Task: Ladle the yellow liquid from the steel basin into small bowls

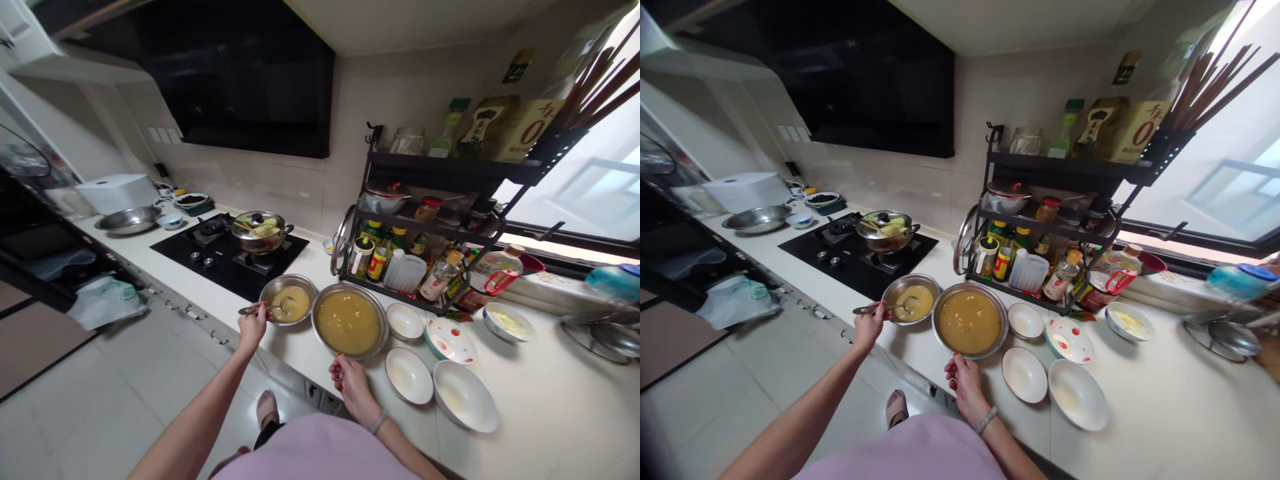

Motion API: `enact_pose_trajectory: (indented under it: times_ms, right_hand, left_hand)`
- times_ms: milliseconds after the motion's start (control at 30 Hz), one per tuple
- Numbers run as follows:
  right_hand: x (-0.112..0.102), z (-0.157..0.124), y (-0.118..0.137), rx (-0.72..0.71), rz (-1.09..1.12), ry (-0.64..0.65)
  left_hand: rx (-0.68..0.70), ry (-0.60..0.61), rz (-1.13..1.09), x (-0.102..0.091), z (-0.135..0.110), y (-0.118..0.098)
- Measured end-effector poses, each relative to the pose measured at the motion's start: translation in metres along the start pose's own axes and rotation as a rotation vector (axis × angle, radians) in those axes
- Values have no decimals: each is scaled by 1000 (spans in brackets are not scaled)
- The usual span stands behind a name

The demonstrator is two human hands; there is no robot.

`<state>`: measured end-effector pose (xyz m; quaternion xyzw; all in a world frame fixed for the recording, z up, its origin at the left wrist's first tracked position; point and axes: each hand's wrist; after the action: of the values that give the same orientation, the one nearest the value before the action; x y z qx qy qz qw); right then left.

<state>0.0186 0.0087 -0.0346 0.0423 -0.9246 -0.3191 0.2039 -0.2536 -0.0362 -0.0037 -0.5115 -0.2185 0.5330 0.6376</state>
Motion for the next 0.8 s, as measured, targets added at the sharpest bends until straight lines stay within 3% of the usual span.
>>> enact_pose_trajectory:
  times_ms: [133,267,800]
  right_hand:
    - [0,0,0,0,1,-5]
    - [0,0,0,1,12,0]
    - [0,2,0,4,7,-1]
  left_hand:
    - [-213,-57,-204,1,1,-8]
    - [-303,-107,-298,-3,1,-21]
    - [-254,-88,-352,-10,-1,-52]
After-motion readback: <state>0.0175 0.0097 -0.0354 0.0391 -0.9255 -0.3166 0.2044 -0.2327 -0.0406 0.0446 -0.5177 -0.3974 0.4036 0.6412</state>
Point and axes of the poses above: each hand's wrist, its own z-axis towards the middle knuckle, its own x-axis out of the palm, y = z × x, and after that the axes turned 15 degrees about x, right-handed
